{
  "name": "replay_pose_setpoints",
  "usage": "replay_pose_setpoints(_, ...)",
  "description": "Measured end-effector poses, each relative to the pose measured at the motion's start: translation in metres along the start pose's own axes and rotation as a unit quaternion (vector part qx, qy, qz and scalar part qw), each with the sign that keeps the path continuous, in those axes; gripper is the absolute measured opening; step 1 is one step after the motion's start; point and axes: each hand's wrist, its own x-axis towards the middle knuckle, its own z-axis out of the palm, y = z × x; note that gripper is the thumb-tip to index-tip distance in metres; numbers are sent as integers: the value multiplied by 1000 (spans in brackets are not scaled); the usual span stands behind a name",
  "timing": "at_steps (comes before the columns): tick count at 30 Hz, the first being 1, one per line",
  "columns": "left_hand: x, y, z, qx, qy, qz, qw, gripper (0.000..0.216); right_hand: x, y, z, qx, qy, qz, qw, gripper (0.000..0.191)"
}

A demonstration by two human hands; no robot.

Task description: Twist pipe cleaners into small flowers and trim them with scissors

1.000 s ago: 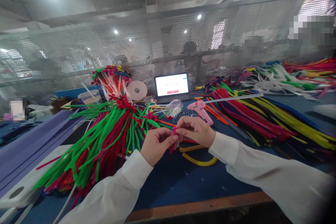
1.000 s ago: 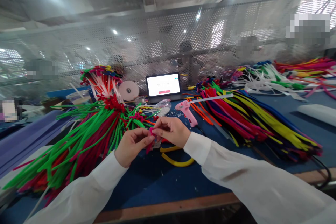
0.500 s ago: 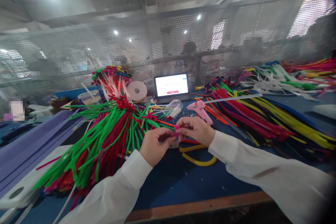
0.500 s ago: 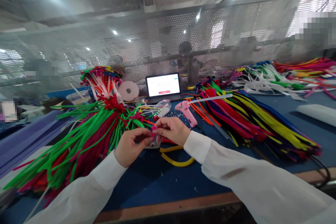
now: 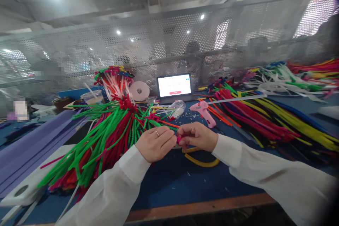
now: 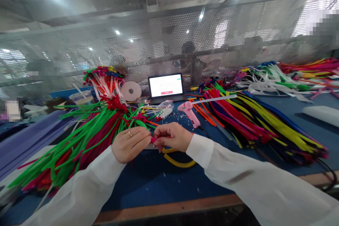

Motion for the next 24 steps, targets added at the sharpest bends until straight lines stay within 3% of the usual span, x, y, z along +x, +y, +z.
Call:
replay_pose_setpoints(3,-1,-4,-5,-40,-10,-28,999,21,-2,-3,2,-62,10,-26,998,9)
replay_pose_setpoints(5,-1,-5,-6,-40,22,-66,997,19,-2,-4,2,-111,36,-52,992,8)
replay_pose_setpoints(8,1,1,-2,-70,90,-164,980,22,-4,-5,1,-175,101,-93,975,8)
replay_pose_setpoints(10,4,9,2,-167,98,-231,954,26,-4,-4,-1,-199,139,-114,963,9)
replay_pose_setpoints(13,10,23,9,-345,98,-288,888,25,-4,-2,-2,-206,155,-130,957,11)
replay_pose_setpoints(16,14,29,15,-464,107,-347,808,21,-3,0,1,-157,139,-108,972,15)
replay_pose_setpoints(20,15,25,18,-557,131,-427,700,15,0,2,3,5,112,-74,991,24)
replay_pose_setpoints(24,14,24,17,-619,147,-445,630,14,3,7,-2,168,26,-54,984,35)
